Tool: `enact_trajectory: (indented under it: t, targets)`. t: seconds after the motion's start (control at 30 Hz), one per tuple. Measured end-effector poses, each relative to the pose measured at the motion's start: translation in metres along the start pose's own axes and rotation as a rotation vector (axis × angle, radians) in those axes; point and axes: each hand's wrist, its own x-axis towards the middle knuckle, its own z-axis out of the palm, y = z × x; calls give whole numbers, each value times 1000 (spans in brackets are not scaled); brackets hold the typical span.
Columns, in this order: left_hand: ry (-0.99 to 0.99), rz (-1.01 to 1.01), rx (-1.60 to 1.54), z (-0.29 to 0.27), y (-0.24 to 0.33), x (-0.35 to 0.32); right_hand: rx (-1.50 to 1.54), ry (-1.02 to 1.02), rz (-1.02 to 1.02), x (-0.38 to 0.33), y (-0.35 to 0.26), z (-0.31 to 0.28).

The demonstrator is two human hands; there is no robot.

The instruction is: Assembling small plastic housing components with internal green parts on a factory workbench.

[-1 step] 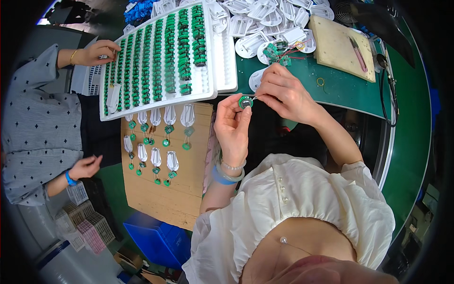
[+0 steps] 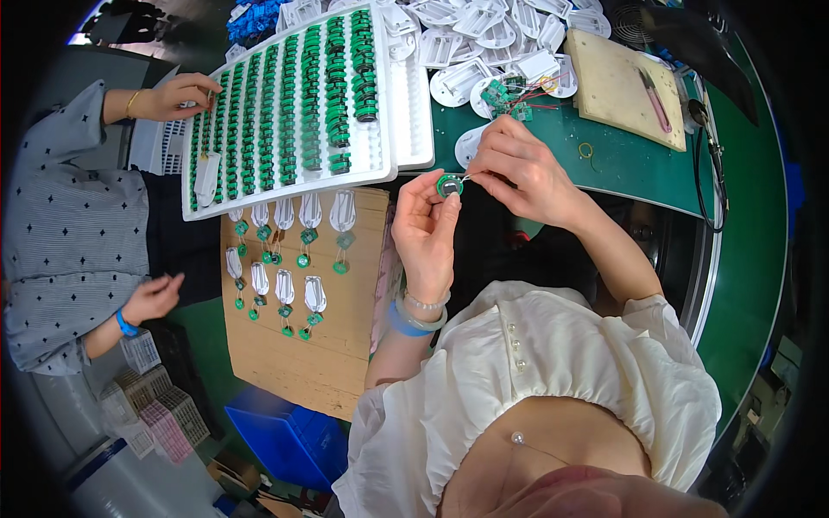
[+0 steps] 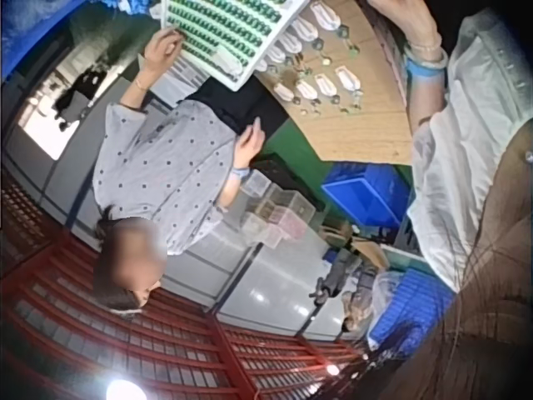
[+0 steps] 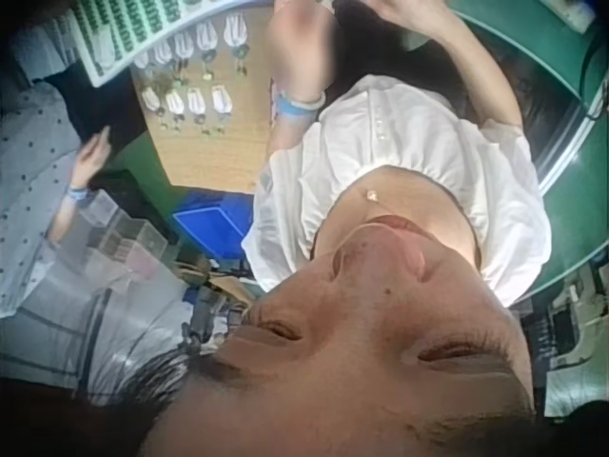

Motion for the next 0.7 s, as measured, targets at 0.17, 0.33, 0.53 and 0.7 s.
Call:
enact_trajectory:
  t: [0.17, 0.33, 0.53, 0.7]
  targets:
    - [-2, -59, -196, 12, 1, 11, 54, 150, 74, 3, -1, -1]
    - [-6, -58, -322, 28, -4, 25, 85, 261, 152, 5, 0, 0]
    - [-12, 32, -257, 44, 0, 39, 167, 376, 286, 11, 3, -2]
    - [39, 154, -192, 57, 6, 51, 168, 412, 234, 18, 6, -7]
